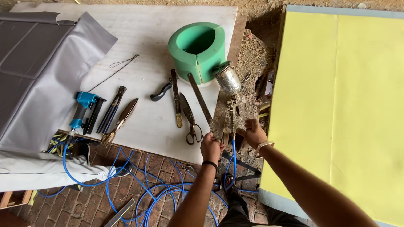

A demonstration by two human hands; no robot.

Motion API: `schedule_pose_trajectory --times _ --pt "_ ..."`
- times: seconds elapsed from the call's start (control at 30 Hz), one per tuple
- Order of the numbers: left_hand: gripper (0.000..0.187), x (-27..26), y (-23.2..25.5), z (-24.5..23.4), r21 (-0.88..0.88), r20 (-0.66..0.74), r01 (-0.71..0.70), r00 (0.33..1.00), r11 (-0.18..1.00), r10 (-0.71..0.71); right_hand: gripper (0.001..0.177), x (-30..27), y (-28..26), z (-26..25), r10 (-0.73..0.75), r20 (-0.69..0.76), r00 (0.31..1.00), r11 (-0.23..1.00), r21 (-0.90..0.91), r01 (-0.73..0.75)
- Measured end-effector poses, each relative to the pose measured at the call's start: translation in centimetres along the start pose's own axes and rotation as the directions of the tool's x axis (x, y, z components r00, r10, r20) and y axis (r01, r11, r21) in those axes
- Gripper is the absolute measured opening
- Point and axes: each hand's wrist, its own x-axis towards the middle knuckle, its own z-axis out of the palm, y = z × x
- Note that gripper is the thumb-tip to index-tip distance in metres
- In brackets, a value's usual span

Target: The person cuts a yellow foam sheet using a metal ruler and a cutting tool, then aligns and presses a gray foam strip onto the yellow sheet. They use a spray gun to apply adhesive along the edges and fold the foam to bond the pieces together.

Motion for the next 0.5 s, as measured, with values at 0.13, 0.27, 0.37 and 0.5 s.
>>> schedule_pose_trajectory --times 0.13,0.27,0.37,0.5 --pt "0.007 -1.2 -1.5 -0.7 -0.083 -0.017 0.062 0.998 0.995 -0.064 0.095 2.8 -2.0 2.8 -0.081 -0.052 0.995 0.988 -0.139 0.073" --pt "0.037 -0.6 -0.3 -1.4 -0.091 0.025 0.084 0.996 0.992 -0.082 0.108 5.9 -2.9 6.0 0.007 -0.262 0.965 0.94 -0.328 -0.096" --pt "0.045 -1.2 1.3 -1.4 -0.057 -0.008 0.138 0.99 0.989 -0.139 0.1 8.5 -2.7 7.1 -0.037 -0.375 0.926 0.942 -0.322 -0.093" --pt "0.067 -5.7 1.7 -2.4 -0.009 0.009 0.214 0.977 0.977 -0.214 0.078 10.2 -2.5 6.7 -0.045 -0.322 0.946 0.963 -0.267 -0.045"
